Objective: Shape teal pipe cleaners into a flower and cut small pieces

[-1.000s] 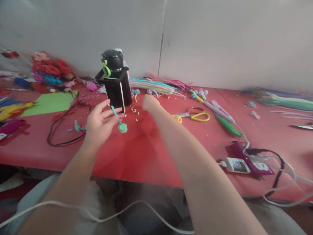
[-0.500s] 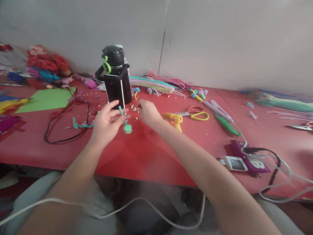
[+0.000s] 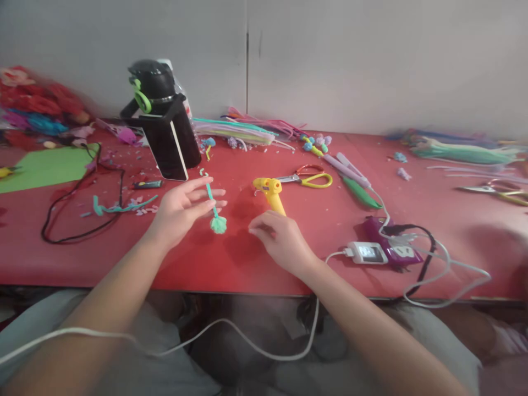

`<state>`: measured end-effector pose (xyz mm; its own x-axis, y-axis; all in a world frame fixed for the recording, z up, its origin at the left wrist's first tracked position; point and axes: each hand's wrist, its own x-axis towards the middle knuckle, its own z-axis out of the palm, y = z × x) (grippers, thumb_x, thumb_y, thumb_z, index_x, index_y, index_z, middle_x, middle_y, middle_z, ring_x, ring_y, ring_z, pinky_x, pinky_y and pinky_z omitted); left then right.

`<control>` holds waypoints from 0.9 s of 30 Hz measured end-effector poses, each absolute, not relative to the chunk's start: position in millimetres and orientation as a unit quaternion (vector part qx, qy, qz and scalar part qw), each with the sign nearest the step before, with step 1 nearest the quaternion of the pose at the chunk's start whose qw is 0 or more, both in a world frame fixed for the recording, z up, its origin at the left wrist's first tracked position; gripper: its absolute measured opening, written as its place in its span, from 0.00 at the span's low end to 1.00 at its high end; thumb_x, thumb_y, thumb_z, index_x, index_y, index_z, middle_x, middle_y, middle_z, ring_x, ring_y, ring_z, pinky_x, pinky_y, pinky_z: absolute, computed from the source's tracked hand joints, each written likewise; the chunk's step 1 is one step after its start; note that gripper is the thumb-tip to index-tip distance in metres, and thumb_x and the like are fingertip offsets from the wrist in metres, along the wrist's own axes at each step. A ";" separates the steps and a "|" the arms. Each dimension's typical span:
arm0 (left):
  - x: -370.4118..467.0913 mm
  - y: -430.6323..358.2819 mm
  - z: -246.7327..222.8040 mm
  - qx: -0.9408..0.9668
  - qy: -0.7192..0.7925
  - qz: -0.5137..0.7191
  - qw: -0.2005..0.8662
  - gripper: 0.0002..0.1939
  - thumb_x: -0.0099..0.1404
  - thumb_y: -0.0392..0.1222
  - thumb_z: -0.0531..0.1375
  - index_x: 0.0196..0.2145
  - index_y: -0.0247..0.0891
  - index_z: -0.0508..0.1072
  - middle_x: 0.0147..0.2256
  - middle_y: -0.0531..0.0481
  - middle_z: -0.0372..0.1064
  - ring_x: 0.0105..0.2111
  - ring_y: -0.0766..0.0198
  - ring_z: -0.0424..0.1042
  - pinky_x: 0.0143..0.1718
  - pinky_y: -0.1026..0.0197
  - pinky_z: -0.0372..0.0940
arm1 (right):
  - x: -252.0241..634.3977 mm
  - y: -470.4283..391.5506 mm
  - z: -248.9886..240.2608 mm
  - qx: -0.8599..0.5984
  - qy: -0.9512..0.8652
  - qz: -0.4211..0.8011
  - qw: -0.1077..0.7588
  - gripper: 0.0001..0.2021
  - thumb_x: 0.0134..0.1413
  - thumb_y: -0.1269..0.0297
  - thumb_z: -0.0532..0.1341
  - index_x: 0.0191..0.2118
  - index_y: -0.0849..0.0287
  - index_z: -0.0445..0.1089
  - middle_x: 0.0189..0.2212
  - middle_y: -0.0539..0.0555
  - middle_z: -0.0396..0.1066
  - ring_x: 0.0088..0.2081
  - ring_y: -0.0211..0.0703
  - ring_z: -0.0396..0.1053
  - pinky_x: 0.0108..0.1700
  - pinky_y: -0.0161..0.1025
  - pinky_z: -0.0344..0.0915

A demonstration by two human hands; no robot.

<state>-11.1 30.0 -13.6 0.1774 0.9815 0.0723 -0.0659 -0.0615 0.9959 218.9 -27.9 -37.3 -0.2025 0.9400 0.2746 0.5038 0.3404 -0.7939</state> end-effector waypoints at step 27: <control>19.1 11.8 -16.4 0.556 0.432 0.451 0.549 0.29 0.60 0.32 0.65 0.59 0.31 0.66 0.49 0.37 0.77 0.39 0.54 0.82 0.46 0.50 0.78 | 201.1 -38.5 -30.4 -0.456 -0.775 0.098 0.426 0.08 0.58 0.74 0.61 0.40 0.54 0.72 0.37 0.51 0.80 0.38 0.42 0.78 0.41 0.38 0.73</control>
<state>19.1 11.8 -16.4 0.2200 0.9751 0.0265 -0.0135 -0.0241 0.9996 201.1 -38.5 -30.4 -0.2201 0.7907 0.5713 0.6241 0.5642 -0.5405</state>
